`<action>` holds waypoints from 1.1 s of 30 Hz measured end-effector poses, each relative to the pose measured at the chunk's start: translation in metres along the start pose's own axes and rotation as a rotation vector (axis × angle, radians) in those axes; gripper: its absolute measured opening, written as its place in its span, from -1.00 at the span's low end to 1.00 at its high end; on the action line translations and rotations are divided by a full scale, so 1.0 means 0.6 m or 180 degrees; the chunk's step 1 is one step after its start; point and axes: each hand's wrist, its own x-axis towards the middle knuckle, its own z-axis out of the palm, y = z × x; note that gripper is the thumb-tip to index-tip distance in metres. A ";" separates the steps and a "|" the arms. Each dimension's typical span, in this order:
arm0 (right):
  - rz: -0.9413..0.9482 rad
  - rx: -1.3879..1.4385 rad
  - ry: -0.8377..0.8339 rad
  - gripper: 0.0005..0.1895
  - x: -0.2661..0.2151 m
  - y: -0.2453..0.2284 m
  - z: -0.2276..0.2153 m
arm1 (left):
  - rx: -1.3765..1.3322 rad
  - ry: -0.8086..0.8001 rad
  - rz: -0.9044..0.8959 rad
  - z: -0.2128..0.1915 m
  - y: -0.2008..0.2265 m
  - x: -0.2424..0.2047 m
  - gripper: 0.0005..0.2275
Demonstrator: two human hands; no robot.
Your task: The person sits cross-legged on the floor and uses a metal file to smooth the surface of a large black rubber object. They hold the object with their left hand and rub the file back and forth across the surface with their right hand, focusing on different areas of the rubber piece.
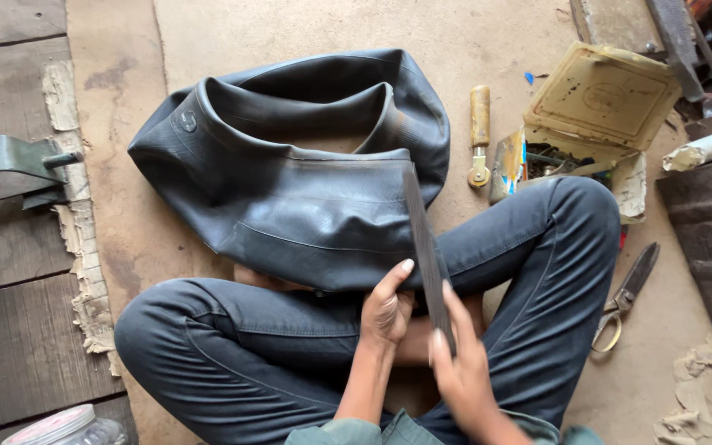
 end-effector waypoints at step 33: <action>0.0390 0.0317 -0.0202 -0.27 -0.016 0.000 -0.017 | 0.0200 0.0203 0.0306 0.020 0.001 -0.010 -0.75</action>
